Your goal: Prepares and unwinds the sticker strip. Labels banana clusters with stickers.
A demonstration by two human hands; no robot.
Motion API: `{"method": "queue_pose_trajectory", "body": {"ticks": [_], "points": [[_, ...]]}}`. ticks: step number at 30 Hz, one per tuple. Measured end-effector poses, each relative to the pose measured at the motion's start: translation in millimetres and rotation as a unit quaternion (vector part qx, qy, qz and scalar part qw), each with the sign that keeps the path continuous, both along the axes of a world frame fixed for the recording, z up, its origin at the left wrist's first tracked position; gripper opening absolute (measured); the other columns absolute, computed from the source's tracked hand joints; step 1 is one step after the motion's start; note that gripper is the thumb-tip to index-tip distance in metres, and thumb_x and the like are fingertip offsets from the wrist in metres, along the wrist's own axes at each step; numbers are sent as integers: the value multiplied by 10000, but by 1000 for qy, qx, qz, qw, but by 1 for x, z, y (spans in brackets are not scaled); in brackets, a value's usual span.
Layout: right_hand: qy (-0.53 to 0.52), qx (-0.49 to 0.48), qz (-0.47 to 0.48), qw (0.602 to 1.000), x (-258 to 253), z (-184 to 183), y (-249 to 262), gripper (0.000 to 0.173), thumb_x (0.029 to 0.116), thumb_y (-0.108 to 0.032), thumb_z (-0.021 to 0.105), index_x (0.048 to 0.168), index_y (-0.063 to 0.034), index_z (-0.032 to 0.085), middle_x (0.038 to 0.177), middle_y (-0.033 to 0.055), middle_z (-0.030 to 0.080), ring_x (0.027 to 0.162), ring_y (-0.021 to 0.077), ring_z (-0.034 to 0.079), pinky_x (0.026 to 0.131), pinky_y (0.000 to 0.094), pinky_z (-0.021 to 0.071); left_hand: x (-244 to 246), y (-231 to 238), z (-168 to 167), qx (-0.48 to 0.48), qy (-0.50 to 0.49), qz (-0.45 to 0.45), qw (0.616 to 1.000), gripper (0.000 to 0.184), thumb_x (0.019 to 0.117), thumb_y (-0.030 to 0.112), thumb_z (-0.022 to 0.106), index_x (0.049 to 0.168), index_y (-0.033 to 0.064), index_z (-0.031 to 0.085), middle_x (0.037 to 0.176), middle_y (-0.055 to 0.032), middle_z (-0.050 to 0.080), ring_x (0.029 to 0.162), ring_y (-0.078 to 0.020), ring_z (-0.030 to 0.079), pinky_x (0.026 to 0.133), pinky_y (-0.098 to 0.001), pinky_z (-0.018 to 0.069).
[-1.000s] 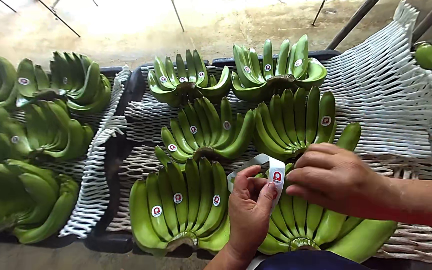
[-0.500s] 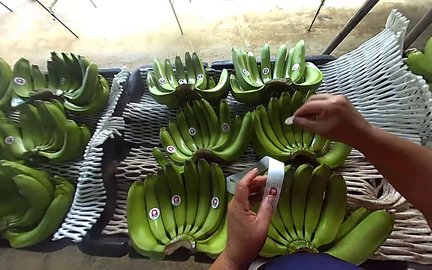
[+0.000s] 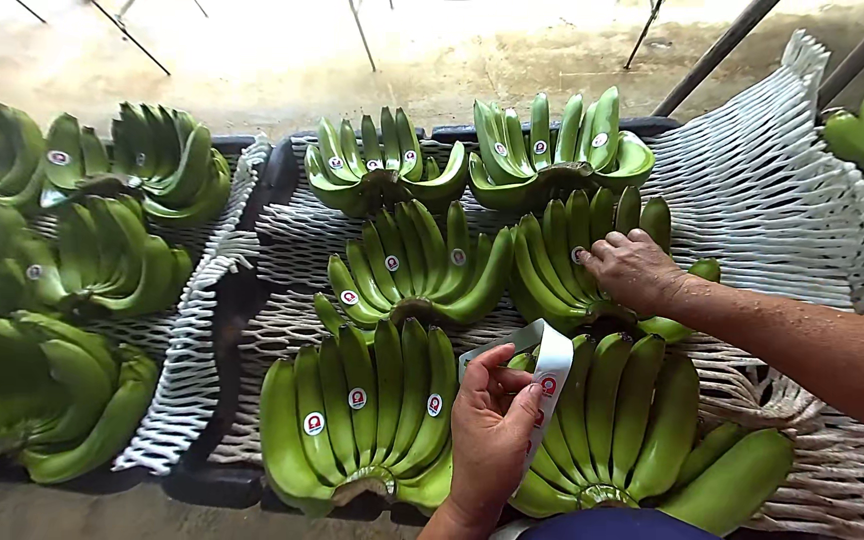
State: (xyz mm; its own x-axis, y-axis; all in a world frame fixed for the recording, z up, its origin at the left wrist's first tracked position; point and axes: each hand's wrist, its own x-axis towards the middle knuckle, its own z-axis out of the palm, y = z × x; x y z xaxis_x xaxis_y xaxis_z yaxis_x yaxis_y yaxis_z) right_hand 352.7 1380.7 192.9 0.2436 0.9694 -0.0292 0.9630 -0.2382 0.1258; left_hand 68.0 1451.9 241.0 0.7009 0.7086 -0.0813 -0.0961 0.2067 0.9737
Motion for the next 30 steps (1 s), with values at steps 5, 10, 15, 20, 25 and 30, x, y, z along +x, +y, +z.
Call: {"method": "queue_pose_trajectory", "body": {"ticks": [5, 10, 15, 20, 25, 30], "points": [[140, 233, 103, 957, -32, 55, -16, 219, 907, -74, 588, 1014, 11, 759, 900, 190, 703, 857, 379, 679, 720, 517, 539, 1, 1, 2, 11, -10, 39, 999, 464, 869, -123, 633, 1304, -106, 472, 860, -22, 707, 737, -50, 693, 661, -198, 588], [282, 283, 202, 894, -116, 73, -28, 283, 1002, -356, 619, 939, -98, 716, 809, 57, 662, 791, 189, 615, 709, 307, 488, 6, -3, 6, -9, -29, 35, 999, 483, 878, -117, 631, 1317, -95, 431, 861, -22, 723, 752, -57, 708, 685, -213, 600], [229, 300, 161, 912, -116, 60, -20, 268, 962, -358, 656, 967, -95, 712, 850, 68, 685, 816, 195, 628, 745, 306, 491, -3, -1, 7, 13, -51, -22, 998, 638, 838, -158, 584, 1421, -136, 326, 1133, -76, 720, 997, -102, 717, 884, -271, 592], [256, 309, 161, 902, -117, 58, -21, 194, 962, -263, 659, 1008, -85, 721, 905, 74, 718, 865, 178, 647, 797, 281, 500, -2, -4, -4, 72, -87, -14, 994, 773, 811, -155, 667, 1468, -133, 261, 1149, -80, 700, 993, -100, 707, 898, -276, 591], [263, 316, 165, 897, -116, 58, -21, 194, 989, -271, 644, 1023, -93, 713, 934, 64, 718, 911, 169, 646, 836, 274, 496, 3, -4, -9, 140, -100, -11, 985, 853, 814, -136, 661, 1516, -135, 176, 1091, -56, 682, 1010, -75, 683, 927, -263, 567], [310, 305, 154, 887, -116, 54, -20, 191, 952, -264, 680, 976, -81, 726, 904, 72, 725, 871, 161, 655, 801, 255, 509, 2, -1, -9, 60, -103, -45, 992, 885, 805, -175, 617, 1526, -147, 105, 1061, -45, 686, 975, -85, 699, 915, -284, 582]]}}
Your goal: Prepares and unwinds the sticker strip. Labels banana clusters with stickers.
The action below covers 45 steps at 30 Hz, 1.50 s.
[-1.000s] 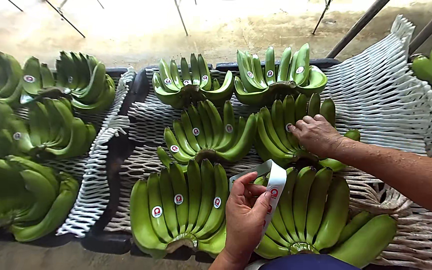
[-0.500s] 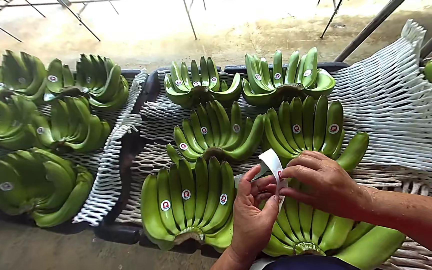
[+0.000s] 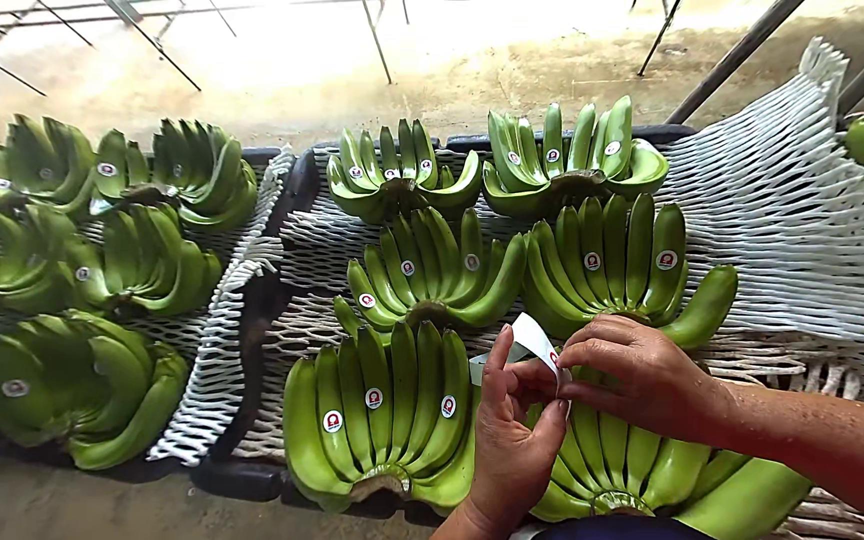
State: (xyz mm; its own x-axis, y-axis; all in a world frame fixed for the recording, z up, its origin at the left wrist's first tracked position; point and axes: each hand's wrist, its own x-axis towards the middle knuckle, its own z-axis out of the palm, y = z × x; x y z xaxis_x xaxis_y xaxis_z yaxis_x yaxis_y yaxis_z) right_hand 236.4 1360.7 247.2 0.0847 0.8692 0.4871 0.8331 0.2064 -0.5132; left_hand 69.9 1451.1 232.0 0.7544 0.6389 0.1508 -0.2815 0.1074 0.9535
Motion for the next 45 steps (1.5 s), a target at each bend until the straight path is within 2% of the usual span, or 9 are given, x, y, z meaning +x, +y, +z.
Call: {"method": "queue_pose_trajectory", "body": {"ticks": [7, 14, 20, 23, 29, 34, 37, 41, 45], "points": [[123, -15, 44, 991, 7, 3, -5, 135, 938, -165, 695, 936, -39, 742, 891, 47, 739, 898, 31, 663, 856, 127, 508, -1, -1, -3, 197, 14, 12, 980, 786, 831, -109, 653, 1515, -122, 265, 1014, -86, 713, 965, -59, 681, 899, -218, 548], [272, -121, 128, 946, 38, 5, -3, 141, 942, -125, 689, 952, -8, 767, 919, -6, 735, 893, -69, 650, 825, 90, 525, -5, -1, 0, 134, 30, 1, 991, 719, 816, -157, 589, 1469, -189, 290, 1015, -82, 745, 932, -53, 703, 868, -226, 572], [55, -53, 108, 991, 21, 3, -2, 174, 934, -209, 661, 917, -67, 760, 848, 60, 734, 835, 100, 672, 782, 194, 518, -7, -4, 1, 137, 49, -3, 989, 713, 820, -140, 590, 1461, -211, 287, 998, -104, 732, 914, -52, 695, 857, -218, 565], [8, -55, 117, 992, 27, 5, 0, 168, 915, -138, 615, 867, -76, 763, 809, 58, 731, 785, 124, 675, 728, 216, 525, -10, -6, 1, 144, 67, -11, 987, 709, 806, -144, 588, 1457, -199, 312, 1006, -119, 744, 914, -75, 718, 854, -236, 580], [-111, -40, 143, 983, 19, 4, 1, 248, 944, -274, 590, 819, -97, 713, 765, 51, 708, 731, 211, 682, 633, 333, 527, -11, -6, -2, 163, 79, -26, 983, 665, 802, -137, 588, 1428, -204, 374, 936, -103, 725, 846, -67, 692, 819, -216, 570], [29, -131, 182, 974, 42, 11, 9, 183, 916, -139, 614, 838, -51, 755, 781, 65, 723, 736, 149, 689, 670, 301, 557, -15, -6, -2, 174, 97, -44, 979, 644, 809, -140, 580, 1427, -182, 402, 956, -110, 749, 854, -91, 717, 814, -244, 587], [61, -169, 56, 982, 83, 3, 28, 133, 930, -110, 682, 880, -35, 780, 794, 58, 719, 734, 124, 668, 693, 329, 564, -21, -7, -2, 143, 105, -41, 983, 654, 833, -128, 580, 1449, -175, 366, 990, -102, 755, 869, -89, 727, 810, -250, 597], [-137, -87, -145, 976, 109, -29, 60, 77, 889, -15, 717, 837, 32, 750, 821, 230, 719, 831, 442, 707, 727, 598, 536, -29, -10, 0, 72, 114, -36, 990, 669, 840, -136, 576, 1466, -157, 340, 1016, -101, 760, 903, -112, 742, 830, -279, 609], [-226, -46, -98, 968, 91, -60, 71, 44, 846, 70, 682, 842, 53, 722, 790, 238, 693, 797, 443, 696, 698, 586, 542, -37, -12, 8, 19, 113, -21, 993, 693, 839, -144, 586, 1477, -144, 314, 1034, -104, 756, 912, -124, 742, 833, -291, 613]]}}
